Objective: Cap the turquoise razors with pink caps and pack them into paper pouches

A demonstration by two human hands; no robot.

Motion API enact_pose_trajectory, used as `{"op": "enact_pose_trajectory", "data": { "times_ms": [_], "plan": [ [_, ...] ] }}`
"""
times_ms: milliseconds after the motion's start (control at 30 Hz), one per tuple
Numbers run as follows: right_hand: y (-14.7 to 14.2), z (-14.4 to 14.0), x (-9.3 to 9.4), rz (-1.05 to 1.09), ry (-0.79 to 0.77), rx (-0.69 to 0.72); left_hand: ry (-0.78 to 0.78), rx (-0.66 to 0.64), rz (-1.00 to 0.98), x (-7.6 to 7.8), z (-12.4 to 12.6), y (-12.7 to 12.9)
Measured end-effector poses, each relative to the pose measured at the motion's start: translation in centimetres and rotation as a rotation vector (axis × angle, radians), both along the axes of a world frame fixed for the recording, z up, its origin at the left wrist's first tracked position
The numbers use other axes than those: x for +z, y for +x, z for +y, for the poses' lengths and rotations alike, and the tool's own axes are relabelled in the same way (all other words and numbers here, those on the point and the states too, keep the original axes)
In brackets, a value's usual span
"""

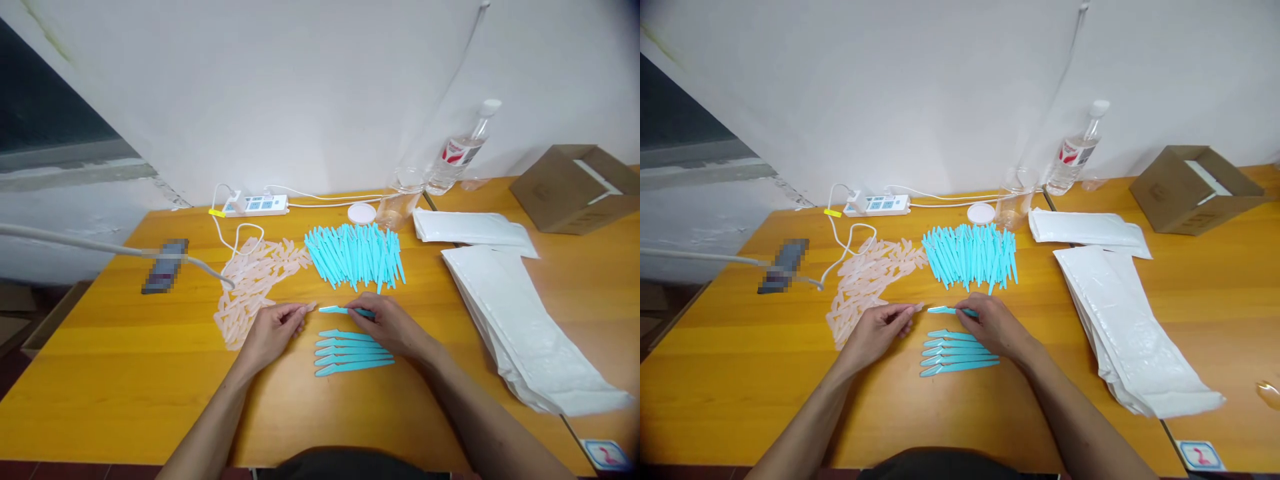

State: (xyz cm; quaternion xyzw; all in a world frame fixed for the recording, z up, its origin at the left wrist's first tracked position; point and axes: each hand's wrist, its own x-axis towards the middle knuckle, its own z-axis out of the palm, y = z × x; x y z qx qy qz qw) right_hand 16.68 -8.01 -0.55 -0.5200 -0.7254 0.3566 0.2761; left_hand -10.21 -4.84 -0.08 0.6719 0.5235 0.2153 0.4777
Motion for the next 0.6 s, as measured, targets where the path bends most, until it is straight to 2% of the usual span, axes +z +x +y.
{"op": "enact_pose_trajectory", "data": {
  "times_ms": [167, 467, 600],
  "plan": [
    [0.1, 0.0, 0.0, -0.009, 0.018, 0.017, -0.011, -0.122, 0.086, 0.8, 0.4, 0.1],
    [-0.1, -0.1, 0.2, -0.030, 0.021, 0.056, 0.007, -0.203, 0.103, 0.8, 0.7, 1.2],
    [-0.1, -0.1, 0.5, 0.001, 0.007, 0.043, -0.025, -0.203, 0.095, 1.0, 0.9, 0.4]
  ]
}}
